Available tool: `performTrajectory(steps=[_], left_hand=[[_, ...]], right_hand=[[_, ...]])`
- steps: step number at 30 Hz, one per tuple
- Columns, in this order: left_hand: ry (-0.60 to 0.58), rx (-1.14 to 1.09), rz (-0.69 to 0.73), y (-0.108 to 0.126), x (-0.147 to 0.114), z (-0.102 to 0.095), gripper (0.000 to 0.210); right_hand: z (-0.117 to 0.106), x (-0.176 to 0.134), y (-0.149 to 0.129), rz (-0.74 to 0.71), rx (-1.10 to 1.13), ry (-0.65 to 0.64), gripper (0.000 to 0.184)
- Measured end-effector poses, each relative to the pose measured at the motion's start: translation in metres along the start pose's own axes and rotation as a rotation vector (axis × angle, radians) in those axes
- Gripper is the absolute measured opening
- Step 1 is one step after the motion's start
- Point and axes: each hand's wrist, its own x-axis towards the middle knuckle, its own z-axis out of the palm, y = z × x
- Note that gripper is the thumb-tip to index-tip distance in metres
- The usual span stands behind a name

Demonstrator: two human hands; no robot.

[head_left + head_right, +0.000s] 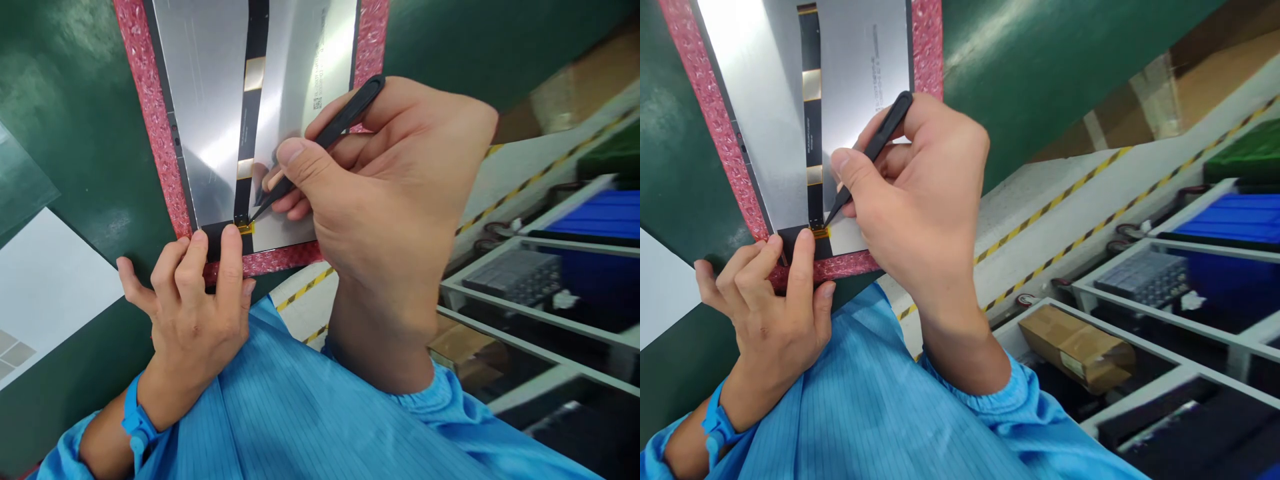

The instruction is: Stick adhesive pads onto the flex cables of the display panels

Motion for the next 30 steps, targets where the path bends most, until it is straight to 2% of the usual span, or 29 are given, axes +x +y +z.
performTrajectory(steps=[10, 14, 19, 23, 26, 30], left_hand=[[-0.009, 0.024, 0.002, 0.001, 0.002, -0.001, 0.057], [-0.062, 0.017, -0.016, 0.002, 0.003, -0.004, 0.056], [-0.130, 0.056, -0.027, 0.004, 0.008, -0.008, 0.058], [-0.161, 0.072, -0.009, 0.003, 0.007, -0.010, 0.060], [-0.134, 0.058, -0.015, 0.000, 0.004, -0.009, 0.059], [-0.037, 0.089, -0.018, -0.002, 0.003, -0.003, 0.055]], right_hand=[[-0.001, 0.000, 0.006, -0.112, 0.005, 0.109, 0.028], [-0.003, 0.002, 0.012, -0.100, 0.129, 0.093, 0.023], [-0.004, 0.005, 0.017, -0.101, 0.145, 0.070, 0.027], [-0.002, 0.005, 0.021, -0.118, 0.161, 0.099, 0.022], [0.001, 0.003, 0.023, -0.099, 0.151, 0.123, 0.024], [0.003, 0.003, 0.024, -0.087, 0.153, 0.144, 0.025]])
